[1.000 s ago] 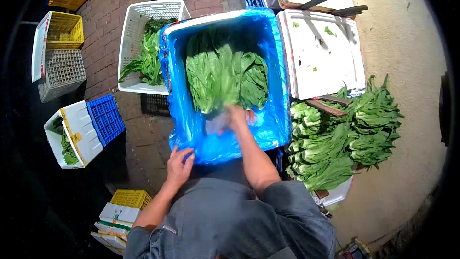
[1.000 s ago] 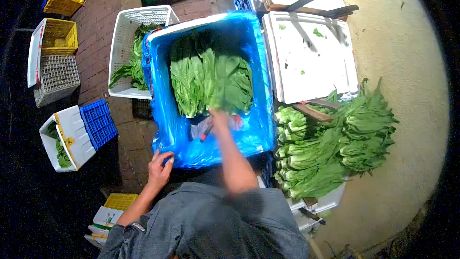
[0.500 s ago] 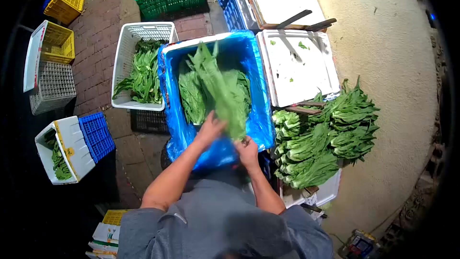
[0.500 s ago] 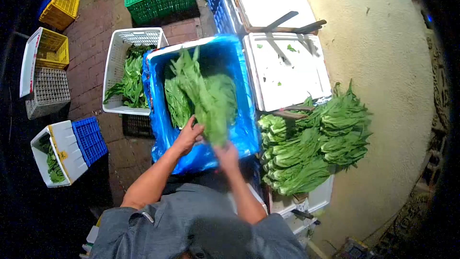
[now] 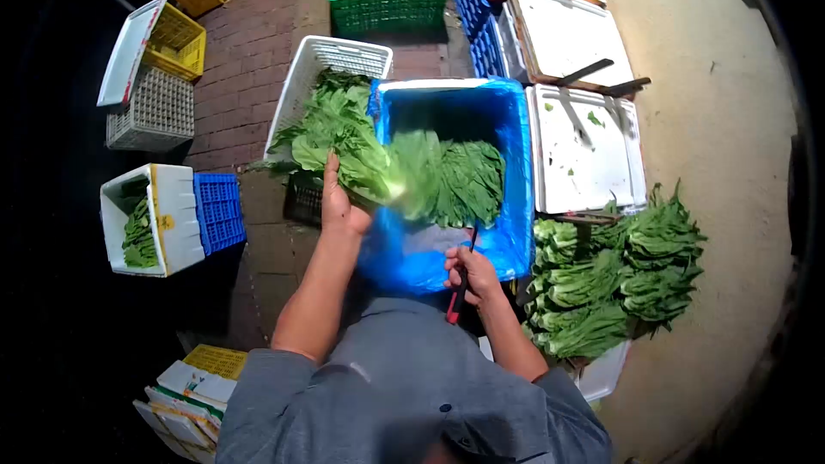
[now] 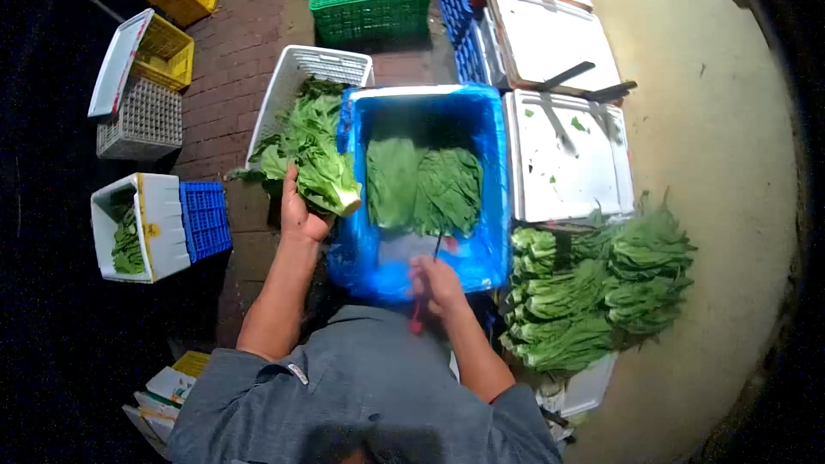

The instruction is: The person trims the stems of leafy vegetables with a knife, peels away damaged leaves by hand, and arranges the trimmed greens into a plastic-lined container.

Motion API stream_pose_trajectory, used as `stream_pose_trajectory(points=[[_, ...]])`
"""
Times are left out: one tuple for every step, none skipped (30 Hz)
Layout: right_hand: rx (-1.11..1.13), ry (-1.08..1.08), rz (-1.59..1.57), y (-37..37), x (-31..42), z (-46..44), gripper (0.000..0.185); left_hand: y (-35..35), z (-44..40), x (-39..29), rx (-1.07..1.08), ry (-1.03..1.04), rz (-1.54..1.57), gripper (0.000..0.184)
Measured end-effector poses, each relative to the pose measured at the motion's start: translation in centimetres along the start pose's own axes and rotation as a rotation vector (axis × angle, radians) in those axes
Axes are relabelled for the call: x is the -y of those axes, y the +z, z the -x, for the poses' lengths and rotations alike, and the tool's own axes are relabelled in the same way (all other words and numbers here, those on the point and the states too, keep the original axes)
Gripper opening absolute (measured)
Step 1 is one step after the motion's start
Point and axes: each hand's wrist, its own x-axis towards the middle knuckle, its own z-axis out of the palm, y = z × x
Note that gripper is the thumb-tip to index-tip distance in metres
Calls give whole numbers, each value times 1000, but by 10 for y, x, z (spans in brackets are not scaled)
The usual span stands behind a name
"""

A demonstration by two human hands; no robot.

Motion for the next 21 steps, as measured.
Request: stream_pose_trajectory(points=[[-16,16,-23,-1,-13,-2,23,-3,2,-8,-40,18,24,48],[-8,-9,31,-2,-26,-5,26,-7,4,-16,-79,33,48,49],[-2,-35,84,-4,-39,-10,29,-18,-1,-23,-113,41,72,50],[1,-61,139,-3,-48,-12,33,-19,2,-29,-166,50,69,51],[41,-53,136,-3,-55,-12,33,-18,6,-33,-220,56,68,52],[11,-36,112,-5,-59,-16,33,-19,8,-38,-275,61,68,53],[-19,-18,87,-4,-61,-18,33,-25,6,-41,-312,61,83,56],[-49,0,61,-1,-61,-21,33,-35,2,-44,-270,57,105,57],[-10,-6,97,0,-58,-22,33,-46,-3,-47,-230,52,125,57],[-9,16,120,3,-60,-21,34,-48,-2,-50,-190,46,144,58],[-9,33,143,5,-60,-21,34,-44,1,-53,-289,36,112,58],[-8,47,167,8,-59,-23,35,-47,-2,-56,-284,41,121,59],[-39,58,231,15,-54,-26,32,-54,-7,-58,-282,44,129,59],[6,-98,414,21,-51,-34,31,-55,-8,-60,-282,46,136,59],[52,-255,593,29,-48,-47,30,-56,-9,-61,-292,47,137,61],[100,-414,771,40,-42,-61,29,-54,-10,-63,-277,36,155,61],[120,-676,874,72,-25,-64,36,-52,-10,-64,-262,24,171,60],[139,-942,969,113,-2,-58,46,-51,-10,-65,-246,13,187,60],[150,-945,1090,145,19,-48,56,-55,-12,-66,-245,-3,172,61],[161,-947,1209,168,31,-44,66,-57,-13,-65,-253,8,143,62],[176,-1006,1222,179,31,-52,70,-58,-14,-63,-260,20,114,63]])
